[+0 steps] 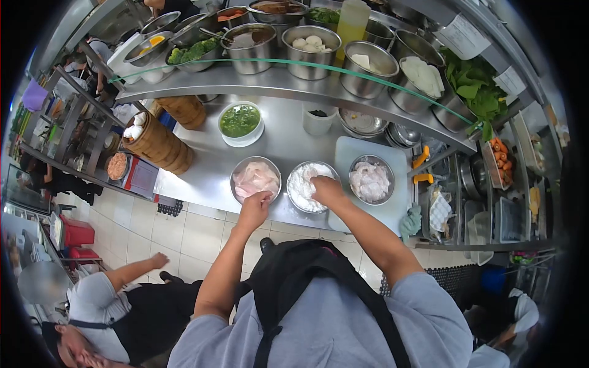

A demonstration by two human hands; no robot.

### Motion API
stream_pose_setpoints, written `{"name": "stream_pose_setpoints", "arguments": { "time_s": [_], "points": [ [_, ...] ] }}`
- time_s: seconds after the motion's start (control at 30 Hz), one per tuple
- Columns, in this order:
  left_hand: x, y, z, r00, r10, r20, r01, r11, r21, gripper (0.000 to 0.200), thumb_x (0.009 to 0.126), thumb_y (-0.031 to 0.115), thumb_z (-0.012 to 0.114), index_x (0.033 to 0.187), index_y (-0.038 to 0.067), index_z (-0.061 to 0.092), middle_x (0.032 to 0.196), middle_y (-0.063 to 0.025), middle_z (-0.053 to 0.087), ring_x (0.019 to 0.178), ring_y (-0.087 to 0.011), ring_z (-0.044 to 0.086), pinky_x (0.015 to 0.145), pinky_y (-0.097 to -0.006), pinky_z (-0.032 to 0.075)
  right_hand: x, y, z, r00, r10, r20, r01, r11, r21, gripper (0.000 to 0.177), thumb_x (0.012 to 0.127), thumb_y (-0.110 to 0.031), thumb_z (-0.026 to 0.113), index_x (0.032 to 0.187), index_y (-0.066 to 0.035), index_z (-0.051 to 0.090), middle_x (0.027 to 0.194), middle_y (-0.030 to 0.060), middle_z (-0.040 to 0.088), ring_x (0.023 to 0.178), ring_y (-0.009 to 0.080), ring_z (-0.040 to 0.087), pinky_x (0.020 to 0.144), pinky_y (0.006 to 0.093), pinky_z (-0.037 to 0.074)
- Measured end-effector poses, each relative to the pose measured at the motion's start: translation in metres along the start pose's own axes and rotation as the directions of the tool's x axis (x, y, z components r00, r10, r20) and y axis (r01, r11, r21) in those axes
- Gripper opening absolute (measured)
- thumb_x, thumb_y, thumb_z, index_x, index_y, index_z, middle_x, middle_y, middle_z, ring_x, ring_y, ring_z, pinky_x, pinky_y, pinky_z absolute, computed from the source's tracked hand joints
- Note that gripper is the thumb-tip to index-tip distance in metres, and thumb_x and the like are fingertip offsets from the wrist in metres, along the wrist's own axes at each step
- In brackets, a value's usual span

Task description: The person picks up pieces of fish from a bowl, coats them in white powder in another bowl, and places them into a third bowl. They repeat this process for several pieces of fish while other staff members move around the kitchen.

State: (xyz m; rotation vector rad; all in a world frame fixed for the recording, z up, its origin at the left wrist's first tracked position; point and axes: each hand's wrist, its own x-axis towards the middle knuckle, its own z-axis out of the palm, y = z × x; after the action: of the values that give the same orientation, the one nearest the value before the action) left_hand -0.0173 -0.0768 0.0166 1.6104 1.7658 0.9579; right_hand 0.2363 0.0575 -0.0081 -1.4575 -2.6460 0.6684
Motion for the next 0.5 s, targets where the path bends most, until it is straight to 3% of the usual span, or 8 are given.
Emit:
{"name": "stream_pose_setpoints", "arguments": {
  "time_s": [0.07,0.2,0.27,0.3,0.37,0.4,0.47,0.5],
  "points": [
    [0.001,-0.004,0.001,0.999,0.046,-0.011,-0.046,0.998,0.036,0.021,0.092,0.005,0.061,0.110,0.001,0.069,0.096,-0.0202,0.072,0.079,-0.0295,0.071,0.073,-0.0352,0.055,-0.003,0.000,-0.002,0.991,-0.011,0.130,0.009,1.000,0.015,0.047,0.073,-0.011,0.069,0.120,-0.008,0.065,0.120,0.0156,0.066,0.112,0.0348,0.063,0.093,0.0443,0.052],
    [0.001,-0.007,0.001,0.998,0.044,-0.035,-0.044,0.999,0.011,0.021,0.092,0.006,0.061,0.110,0.001,0.069,0.096,-0.0200,0.072,0.078,-0.0293,0.071,0.073,-0.0350,0.055,0.004,0.021,0.013,0.998,0.018,0.058,-0.017,1.000,-0.012,0.046,0.073,-0.009,0.068,0.119,-0.008,0.066,0.119,0.0179,0.066,0.109,0.0363,0.064,0.094,0.0443,0.052],
    [0.001,-0.010,0.002,0.999,0.044,-0.031,-0.043,0.999,0.032,0.021,0.092,0.006,0.061,0.110,0.000,0.069,0.097,-0.0194,0.072,0.078,-0.0289,0.071,0.073,-0.0345,0.055,0.004,0.015,0.002,0.950,0.114,0.290,-0.095,0.992,-0.080,0.048,0.073,-0.008,0.065,0.121,-0.007,0.065,0.119,0.0209,0.065,0.111,0.0363,0.063,0.097,0.0442,0.051],
    [0.003,-0.010,0.003,0.998,0.049,-0.030,-0.048,0.998,0.034,0.021,0.092,0.006,0.061,0.110,0.000,0.069,0.097,-0.0194,0.072,0.078,-0.0289,0.071,0.073,-0.0345,0.055,0.002,0.016,0.005,0.951,0.116,0.286,-0.097,0.992,-0.079,0.048,0.073,-0.008,0.065,0.121,-0.007,0.065,0.119,0.0209,0.065,0.111,0.0363,0.063,0.097,0.0442,0.051],
    [0.003,-0.009,0.003,1.000,0.026,-0.017,-0.026,0.999,0.020,0.021,0.093,0.006,0.061,0.111,0.000,0.069,0.098,-0.0185,0.073,0.079,-0.0279,0.071,0.074,-0.0343,0.055,-0.003,0.015,0.012,0.999,0.037,-0.034,-0.036,0.999,0.005,0.034,0.074,-0.006,0.064,0.108,-0.005,0.068,0.108,0.0217,0.068,0.102,0.0368,0.067,0.089,0.0460,0.054],
    [0.003,-0.007,0.003,0.999,0.026,-0.018,-0.026,0.999,0.020,0.021,0.093,0.006,0.061,0.111,0.000,0.069,0.098,-0.0185,0.073,0.079,-0.0279,0.071,0.074,-0.0343,0.055,-0.003,0.012,0.008,0.999,0.036,-0.034,-0.035,0.999,0.005,0.034,0.074,-0.006,0.064,0.108,-0.005,0.068,0.108,0.0217,0.068,0.102,0.0368,0.067,0.089,0.0460,0.054],
    [0.003,-0.001,0.002,1.000,0.020,-0.015,-0.020,1.000,-0.024,0.021,0.090,0.005,0.060,0.108,-0.001,0.070,0.099,-0.0221,0.071,0.087,-0.0354,0.071,0.079,-0.0385,0.054,-0.007,0.001,-0.007,0.983,0.027,0.181,-0.017,0.998,-0.053,0.036,0.075,-0.008,0.065,0.111,-0.006,0.067,0.107,0.0210,0.068,0.101,0.0364,0.067,0.088,0.0467,0.054],
    [0.002,-0.002,0.002,1.000,0.021,-0.014,-0.021,1.000,-0.023,0.021,0.090,0.005,0.060,0.108,-0.001,0.070,0.099,-0.0221,0.071,0.087,-0.0354,0.071,0.079,-0.0385,0.054,-0.010,-0.002,-0.007,0.983,0.027,0.180,-0.018,0.998,-0.052,0.036,0.075,-0.008,0.065,0.111,-0.006,0.067,0.107,0.0210,0.068,0.101,0.0364,0.067,0.088,0.0467,0.054]
  ]
}}
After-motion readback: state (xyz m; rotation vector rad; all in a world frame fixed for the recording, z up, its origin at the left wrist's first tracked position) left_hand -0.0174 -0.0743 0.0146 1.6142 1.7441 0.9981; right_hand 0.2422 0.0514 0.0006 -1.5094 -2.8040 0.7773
